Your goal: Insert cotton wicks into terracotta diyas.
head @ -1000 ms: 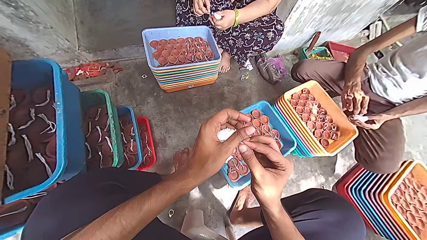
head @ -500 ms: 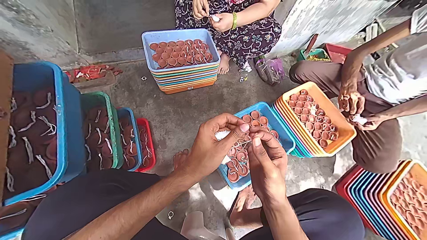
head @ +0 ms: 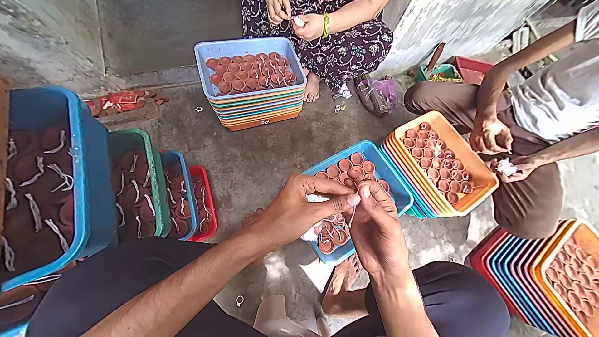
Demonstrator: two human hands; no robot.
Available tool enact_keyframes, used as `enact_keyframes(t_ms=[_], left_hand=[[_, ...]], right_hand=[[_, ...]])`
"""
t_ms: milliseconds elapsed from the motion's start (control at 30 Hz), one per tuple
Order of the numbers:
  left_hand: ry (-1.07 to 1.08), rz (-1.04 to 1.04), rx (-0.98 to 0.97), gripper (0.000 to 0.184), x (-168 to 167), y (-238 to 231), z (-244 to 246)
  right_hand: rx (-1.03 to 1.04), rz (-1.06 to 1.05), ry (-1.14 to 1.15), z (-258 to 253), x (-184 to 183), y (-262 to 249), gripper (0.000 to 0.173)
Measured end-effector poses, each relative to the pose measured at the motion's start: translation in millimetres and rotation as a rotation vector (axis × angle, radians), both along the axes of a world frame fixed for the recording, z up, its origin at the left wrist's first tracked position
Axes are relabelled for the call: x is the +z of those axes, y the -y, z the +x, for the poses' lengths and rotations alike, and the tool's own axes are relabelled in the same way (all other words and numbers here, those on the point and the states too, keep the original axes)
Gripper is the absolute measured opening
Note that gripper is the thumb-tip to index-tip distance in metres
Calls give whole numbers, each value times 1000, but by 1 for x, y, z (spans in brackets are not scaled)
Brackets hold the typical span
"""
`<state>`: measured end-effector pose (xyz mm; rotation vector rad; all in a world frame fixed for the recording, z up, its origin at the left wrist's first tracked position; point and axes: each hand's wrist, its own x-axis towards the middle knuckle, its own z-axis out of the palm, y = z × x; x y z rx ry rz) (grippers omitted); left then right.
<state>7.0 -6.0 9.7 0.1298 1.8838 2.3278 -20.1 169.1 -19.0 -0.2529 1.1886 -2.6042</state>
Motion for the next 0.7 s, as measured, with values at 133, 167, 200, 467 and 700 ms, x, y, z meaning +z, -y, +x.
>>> enact_keyframes(t_ms=[133, 167, 200, 467, 700], left_hand=[[38, -8, -47, 14, 1, 2, -1], [39, -17, -53, 13, 1, 3, -1], [34, -28, -61, 13, 1, 4, -1], [-20, -32, -25, 11, -2, 4, 1], [-31, -46, -7, 11, -3, 4, 1]], right_hand=[[60, -56, 23, 0, 3, 0, 9], [71, -63, 23, 0, 4, 0, 8], [75, -59, 8, 0, 4, 0, 7], [59, -7, -73, -4, 1, -6, 12], [35, 43, -138, -5, -3, -7, 16]])
